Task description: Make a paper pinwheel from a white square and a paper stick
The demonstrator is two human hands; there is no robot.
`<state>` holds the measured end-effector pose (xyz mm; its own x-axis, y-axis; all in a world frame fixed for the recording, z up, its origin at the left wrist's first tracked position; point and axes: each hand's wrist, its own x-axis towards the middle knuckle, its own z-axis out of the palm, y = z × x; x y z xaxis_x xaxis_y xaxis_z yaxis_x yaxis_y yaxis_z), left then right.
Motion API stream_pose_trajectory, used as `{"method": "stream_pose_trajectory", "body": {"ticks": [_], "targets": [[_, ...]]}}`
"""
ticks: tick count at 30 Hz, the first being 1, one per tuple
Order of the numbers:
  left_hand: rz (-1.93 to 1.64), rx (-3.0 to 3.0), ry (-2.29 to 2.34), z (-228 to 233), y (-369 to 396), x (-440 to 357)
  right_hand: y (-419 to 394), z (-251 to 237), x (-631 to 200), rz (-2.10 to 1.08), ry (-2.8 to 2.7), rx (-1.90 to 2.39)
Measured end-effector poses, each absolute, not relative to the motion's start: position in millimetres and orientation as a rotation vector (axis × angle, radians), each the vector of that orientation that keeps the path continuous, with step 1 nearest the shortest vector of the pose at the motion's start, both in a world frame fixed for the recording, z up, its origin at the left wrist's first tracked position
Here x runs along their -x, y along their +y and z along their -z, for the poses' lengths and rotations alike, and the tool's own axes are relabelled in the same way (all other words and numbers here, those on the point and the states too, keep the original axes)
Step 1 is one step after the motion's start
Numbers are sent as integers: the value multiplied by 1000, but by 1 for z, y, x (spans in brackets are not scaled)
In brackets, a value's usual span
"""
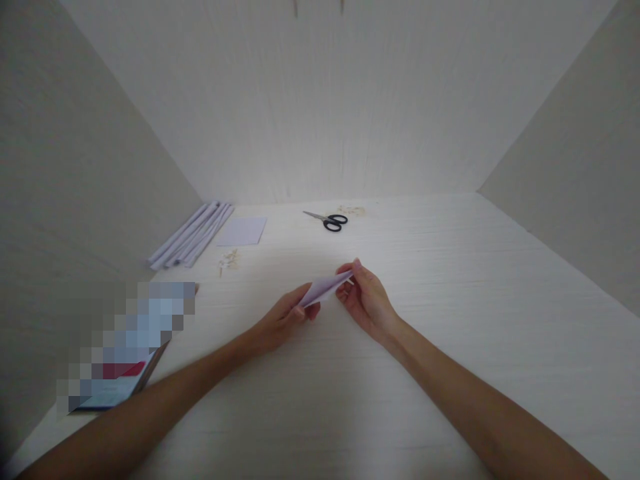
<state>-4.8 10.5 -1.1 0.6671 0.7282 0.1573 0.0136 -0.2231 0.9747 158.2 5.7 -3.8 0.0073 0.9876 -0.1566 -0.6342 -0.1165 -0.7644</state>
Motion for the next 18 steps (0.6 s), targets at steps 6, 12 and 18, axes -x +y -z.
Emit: {"method": "stream_pose_trajectory", "body": {"ticks": [6, 12, 18], "targets": [[-738, -1594, 644, -4, 10, 3, 6, 6, -159, -1517, -623, 802], [-766, -1445, 664, -4, 12, 1, 8, 8, -159, -1499, -574, 773], [-800, -1227, 748, 0, 18, 1, 7, 5, -157, -1559, -491, 751]]}}
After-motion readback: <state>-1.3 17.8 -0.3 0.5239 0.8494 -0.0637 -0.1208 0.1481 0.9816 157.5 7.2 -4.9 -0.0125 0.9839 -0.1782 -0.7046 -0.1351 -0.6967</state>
